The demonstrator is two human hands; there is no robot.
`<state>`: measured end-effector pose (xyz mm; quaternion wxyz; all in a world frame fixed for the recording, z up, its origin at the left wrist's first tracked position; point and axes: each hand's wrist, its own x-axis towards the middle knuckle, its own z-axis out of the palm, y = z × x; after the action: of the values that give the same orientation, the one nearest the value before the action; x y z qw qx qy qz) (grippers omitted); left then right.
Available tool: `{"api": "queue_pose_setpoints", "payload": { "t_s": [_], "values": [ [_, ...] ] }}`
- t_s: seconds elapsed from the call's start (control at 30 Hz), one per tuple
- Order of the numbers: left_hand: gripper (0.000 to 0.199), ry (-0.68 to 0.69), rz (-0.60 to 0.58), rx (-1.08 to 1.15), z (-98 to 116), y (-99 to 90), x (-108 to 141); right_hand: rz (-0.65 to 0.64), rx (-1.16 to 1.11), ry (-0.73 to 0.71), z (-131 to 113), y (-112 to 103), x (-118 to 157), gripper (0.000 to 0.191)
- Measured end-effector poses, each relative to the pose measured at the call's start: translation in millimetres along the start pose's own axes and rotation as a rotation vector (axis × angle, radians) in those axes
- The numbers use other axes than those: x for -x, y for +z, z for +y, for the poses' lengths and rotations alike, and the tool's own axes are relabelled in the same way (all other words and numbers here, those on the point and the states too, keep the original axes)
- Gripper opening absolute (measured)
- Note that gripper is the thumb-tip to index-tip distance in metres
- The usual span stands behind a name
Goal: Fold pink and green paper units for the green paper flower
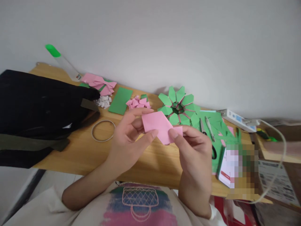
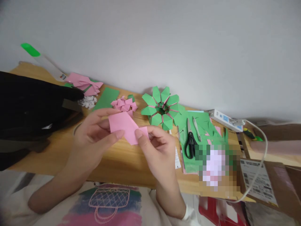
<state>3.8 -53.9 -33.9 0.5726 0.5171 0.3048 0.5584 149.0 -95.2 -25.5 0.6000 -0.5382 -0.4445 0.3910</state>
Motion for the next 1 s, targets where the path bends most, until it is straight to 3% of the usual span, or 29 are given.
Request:
{"api": "queue_pose_setpoints", "payload": {
  "t_s": [0.17,0.3,0.47,0.7,1.0],
  "values": [
    [0.027,-0.041,0.017,-0.101,-0.1,0.3,-0.3,0.033,0.068,-0.026,0.8,0.3,0.9,0.007],
    [0.027,-0.022,0.066,-0.204,-0.6,1.7,-0.1,-0.040,0.104,-0.012,-1.4,2.0,-0.4,0.005],
    [0.028,0.005,0.027,-0.319,1.8,-1.6,1.3,-0.059,0.157,-0.027,0.3,0.8,-3.2,0.003],
    [0.031,0.004,-0.081,-0.269,2.7,-6.9,0.4,-0.019,0.099,-0.012,2.3,-1.0,-2.9,0.009],
    [0.033,-0.114,-0.026,-0.227,2.7,-1.6,-1.9,-0.058,0.090,0.053,4.5,-2.0,-4.6,0.005]
  ]
}}
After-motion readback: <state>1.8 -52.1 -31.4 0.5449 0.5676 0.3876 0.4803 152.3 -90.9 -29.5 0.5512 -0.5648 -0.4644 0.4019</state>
